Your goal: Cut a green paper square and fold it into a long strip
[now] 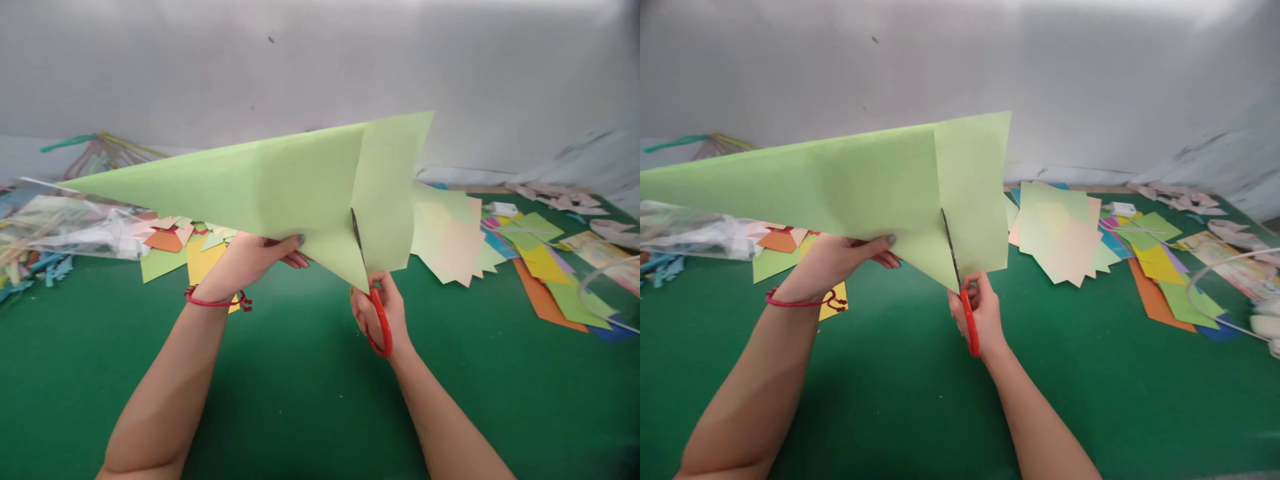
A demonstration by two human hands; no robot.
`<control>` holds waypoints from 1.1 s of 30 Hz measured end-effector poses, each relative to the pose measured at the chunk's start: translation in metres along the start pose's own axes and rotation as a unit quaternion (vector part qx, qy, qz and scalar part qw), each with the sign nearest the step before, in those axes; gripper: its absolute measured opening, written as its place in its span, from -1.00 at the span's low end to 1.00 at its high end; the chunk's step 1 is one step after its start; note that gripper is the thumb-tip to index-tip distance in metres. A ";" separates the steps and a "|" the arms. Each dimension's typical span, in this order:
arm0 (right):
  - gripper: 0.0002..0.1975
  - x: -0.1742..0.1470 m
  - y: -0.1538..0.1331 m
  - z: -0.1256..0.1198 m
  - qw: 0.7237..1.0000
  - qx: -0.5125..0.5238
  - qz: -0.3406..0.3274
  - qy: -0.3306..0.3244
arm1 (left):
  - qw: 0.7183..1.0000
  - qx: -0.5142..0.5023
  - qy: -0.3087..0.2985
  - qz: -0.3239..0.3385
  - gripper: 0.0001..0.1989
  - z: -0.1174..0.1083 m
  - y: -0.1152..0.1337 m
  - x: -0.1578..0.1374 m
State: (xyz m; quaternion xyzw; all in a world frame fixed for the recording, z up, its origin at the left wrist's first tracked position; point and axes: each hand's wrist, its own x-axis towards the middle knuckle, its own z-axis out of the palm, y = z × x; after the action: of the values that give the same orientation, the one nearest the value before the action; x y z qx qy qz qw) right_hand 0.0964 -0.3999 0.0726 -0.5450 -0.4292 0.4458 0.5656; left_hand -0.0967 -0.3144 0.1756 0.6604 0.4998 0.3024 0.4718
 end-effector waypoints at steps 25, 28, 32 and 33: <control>-0.63 0.010 0.011 -0.002 0.996 0.041 0.000 -0.080 | 0.999 0.006 0.031 -0.016 -0.75 0.001 0.002 -0.002; -0.63 0.010 0.013 -0.003 0.995 0.045 -0.015 -0.092 | 1.000 0.008 0.024 -0.014 -0.76 0.001 0.002 -0.002; -0.64 0.011 0.014 -0.005 0.994 0.035 -0.029 -0.103 | 1.000 0.007 0.022 -0.011 -0.76 0.000 0.003 -0.003; -0.64 0.011 0.015 -0.005 0.994 0.030 -0.034 -0.104 | 1.000 0.008 0.019 -0.011 -0.77 0.000 0.004 -0.003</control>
State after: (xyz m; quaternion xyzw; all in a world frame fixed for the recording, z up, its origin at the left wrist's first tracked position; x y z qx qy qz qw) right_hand 0.1031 -0.3903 0.0578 -0.4634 -0.4904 0.4935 0.5488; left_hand -0.0962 -0.3170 0.1791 0.6529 0.5182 0.3059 0.4600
